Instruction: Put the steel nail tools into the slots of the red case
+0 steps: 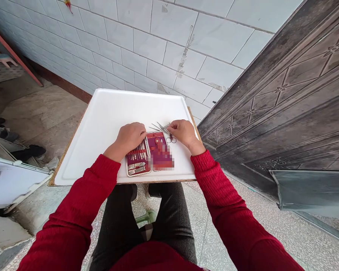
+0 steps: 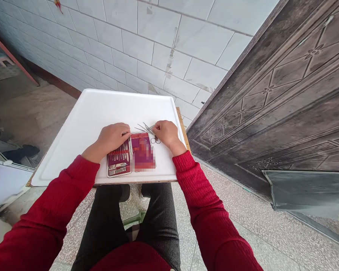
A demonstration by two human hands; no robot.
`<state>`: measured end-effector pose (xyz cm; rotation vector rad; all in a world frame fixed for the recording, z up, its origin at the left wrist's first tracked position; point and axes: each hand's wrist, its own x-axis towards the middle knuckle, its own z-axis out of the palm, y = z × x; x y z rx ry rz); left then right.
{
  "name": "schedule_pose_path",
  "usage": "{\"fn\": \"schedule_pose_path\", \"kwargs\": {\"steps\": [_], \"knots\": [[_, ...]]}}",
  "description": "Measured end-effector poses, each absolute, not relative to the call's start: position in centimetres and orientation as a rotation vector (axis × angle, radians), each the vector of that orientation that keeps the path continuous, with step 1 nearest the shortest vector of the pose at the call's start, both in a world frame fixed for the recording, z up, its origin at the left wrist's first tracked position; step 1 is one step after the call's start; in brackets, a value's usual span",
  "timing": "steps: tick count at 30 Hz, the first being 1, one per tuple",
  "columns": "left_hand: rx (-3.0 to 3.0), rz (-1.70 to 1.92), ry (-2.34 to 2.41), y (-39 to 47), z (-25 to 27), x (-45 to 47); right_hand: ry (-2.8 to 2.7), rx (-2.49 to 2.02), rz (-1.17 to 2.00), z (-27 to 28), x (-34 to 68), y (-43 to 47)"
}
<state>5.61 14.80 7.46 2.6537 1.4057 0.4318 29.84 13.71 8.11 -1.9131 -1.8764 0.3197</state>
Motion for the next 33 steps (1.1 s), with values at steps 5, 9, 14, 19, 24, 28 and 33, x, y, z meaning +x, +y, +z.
{"fn": "schedule_pose_path", "kwargs": {"steps": [5,9,14,19,24,28,33], "knots": [[2.643,0.415,1.422,14.8,7.4,5.6,-1.849,-1.912,0.337,8.5,29.8,13.4],[2.648,0.409,1.435,14.9,7.3,5.6,-1.816,-1.91,0.31,9.0,29.8,13.2],[2.68,0.428,1.433,15.1,7.1,5.5,-1.847,-1.84,0.395,8.7,29.5,13.1],[2.678,0.406,1.435,15.1,7.1,5.6,-1.895,-1.761,0.455,8.1,29.4,13.3],[2.68,0.41,1.428,15.0,7.2,5.6,-1.973,-1.657,0.374,7.5,29.6,13.6],[2.689,0.394,1.429,14.9,7.2,5.7,-1.984,-1.613,0.325,7.3,29.1,13.8],[2.69,0.399,1.444,14.9,7.1,5.8,-2.023,-1.631,0.285,7.4,27.5,14.2]]}}
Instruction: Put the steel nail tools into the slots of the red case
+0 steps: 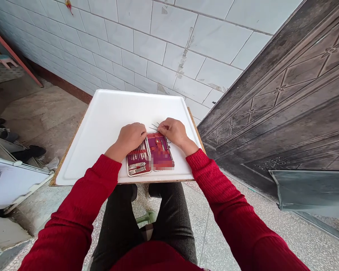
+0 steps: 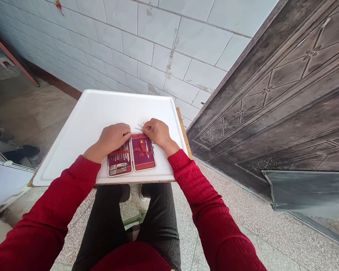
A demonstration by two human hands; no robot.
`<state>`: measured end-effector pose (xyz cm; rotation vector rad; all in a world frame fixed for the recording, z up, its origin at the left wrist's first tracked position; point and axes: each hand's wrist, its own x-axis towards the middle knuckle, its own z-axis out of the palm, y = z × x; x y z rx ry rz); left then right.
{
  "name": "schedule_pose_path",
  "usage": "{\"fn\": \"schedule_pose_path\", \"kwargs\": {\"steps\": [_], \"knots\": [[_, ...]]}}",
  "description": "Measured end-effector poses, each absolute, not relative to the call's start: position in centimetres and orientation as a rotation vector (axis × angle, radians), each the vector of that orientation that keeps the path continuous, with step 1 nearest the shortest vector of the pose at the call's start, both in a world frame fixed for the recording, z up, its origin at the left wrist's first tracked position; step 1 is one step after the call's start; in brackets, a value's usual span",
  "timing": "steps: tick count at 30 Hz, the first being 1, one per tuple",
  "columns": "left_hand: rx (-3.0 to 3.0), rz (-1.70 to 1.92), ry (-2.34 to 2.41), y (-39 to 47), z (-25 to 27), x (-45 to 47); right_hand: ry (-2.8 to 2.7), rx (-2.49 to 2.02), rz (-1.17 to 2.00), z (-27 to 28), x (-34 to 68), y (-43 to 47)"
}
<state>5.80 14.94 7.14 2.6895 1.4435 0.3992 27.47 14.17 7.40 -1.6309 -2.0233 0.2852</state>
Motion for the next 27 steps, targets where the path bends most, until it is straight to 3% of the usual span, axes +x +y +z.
{"fn": "schedule_pose_path", "kwargs": {"steps": [10,27], "knots": [[2.679,0.369,1.446,14.9,7.3,5.8,-1.904,-1.951,0.121,8.1,28.4,14.1],[2.661,0.378,1.429,14.7,7.5,5.8,-2.002,-2.125,0.205,8.4,28.2,14.4]]}}
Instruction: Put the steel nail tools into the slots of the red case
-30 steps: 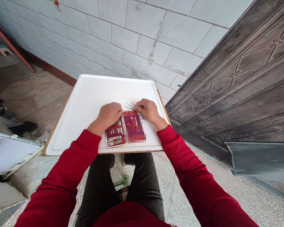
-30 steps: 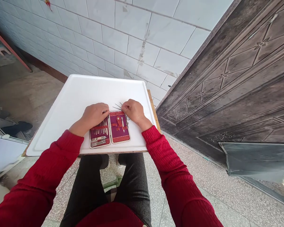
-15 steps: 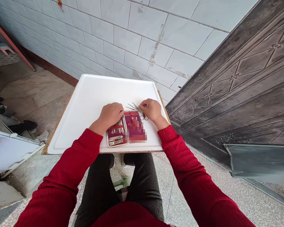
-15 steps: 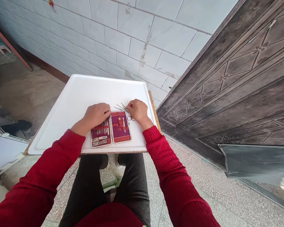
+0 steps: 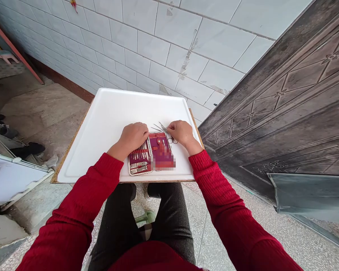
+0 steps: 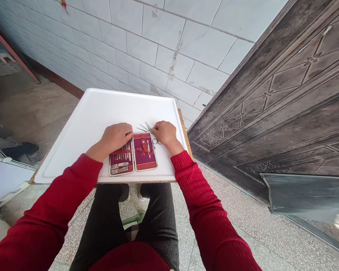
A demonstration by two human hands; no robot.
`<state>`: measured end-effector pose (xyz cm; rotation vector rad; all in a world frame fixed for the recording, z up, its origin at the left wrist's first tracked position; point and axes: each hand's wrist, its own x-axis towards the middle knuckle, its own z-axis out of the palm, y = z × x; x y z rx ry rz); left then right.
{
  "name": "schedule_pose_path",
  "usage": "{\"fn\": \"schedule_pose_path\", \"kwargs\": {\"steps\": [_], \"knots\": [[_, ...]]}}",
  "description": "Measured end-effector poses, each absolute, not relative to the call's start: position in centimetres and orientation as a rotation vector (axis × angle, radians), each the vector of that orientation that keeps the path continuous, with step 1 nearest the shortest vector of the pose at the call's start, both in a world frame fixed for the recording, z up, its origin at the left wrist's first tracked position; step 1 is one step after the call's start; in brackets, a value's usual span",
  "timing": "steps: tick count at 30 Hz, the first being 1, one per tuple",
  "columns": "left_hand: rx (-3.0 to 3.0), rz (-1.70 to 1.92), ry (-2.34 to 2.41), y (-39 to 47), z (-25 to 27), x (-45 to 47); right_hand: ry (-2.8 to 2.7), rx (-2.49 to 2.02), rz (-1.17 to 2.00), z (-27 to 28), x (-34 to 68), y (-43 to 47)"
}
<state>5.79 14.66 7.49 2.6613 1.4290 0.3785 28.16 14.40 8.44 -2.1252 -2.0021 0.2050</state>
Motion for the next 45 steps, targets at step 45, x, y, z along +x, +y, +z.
{"fn": "schedule_pose_path", "kwargs": {"steps": [45], "knots": [[2.708,0.421,1.403,14.8,7.3,5.8,-1.366,-1.23,1.502,8.5,28.5,13.7]]}}
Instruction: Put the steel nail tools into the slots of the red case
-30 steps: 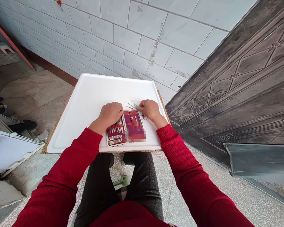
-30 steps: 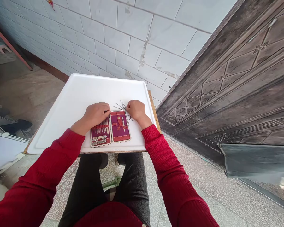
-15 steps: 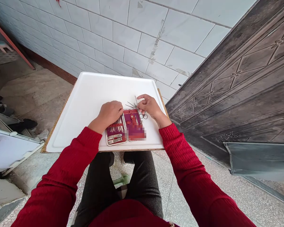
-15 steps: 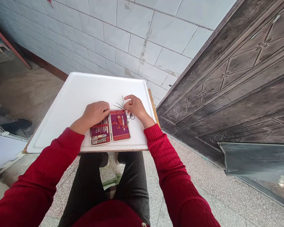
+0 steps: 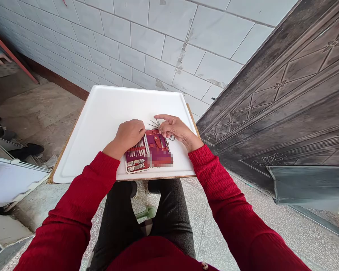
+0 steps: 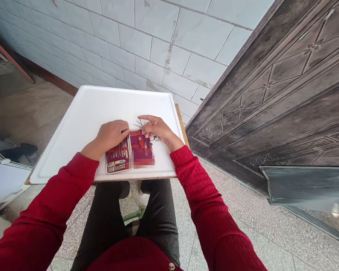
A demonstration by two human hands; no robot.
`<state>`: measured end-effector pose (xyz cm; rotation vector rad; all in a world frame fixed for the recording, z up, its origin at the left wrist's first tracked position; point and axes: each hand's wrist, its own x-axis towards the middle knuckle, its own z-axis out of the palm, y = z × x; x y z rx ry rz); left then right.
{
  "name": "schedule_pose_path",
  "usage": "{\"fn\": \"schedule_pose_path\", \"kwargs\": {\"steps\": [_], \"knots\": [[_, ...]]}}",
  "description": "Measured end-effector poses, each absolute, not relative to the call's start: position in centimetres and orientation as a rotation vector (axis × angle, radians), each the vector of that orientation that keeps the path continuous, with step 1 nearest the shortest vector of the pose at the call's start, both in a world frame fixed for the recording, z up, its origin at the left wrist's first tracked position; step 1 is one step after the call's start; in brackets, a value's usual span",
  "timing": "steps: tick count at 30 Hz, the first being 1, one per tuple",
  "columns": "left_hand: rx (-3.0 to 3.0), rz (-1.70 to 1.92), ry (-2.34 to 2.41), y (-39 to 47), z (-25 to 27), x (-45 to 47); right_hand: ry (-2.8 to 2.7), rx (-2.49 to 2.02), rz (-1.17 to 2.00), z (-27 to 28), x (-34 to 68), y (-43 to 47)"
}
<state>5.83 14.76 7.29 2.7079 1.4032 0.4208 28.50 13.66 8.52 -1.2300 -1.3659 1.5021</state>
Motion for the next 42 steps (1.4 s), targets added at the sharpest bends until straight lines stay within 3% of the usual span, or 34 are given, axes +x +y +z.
{"fn": "schedule_pose_path", "kwargs": {"steps": [28,42], "knots": [[2.685,0.399,1.434,14.8,7.4,6.0,-1.565,-1.487,1.18,7.0,28.9,13.6],[2.679,0.409,1.432,15.0,7.3,6.1,-1.64,-1.538,1.164,7.4,28.4,13.3]]}}
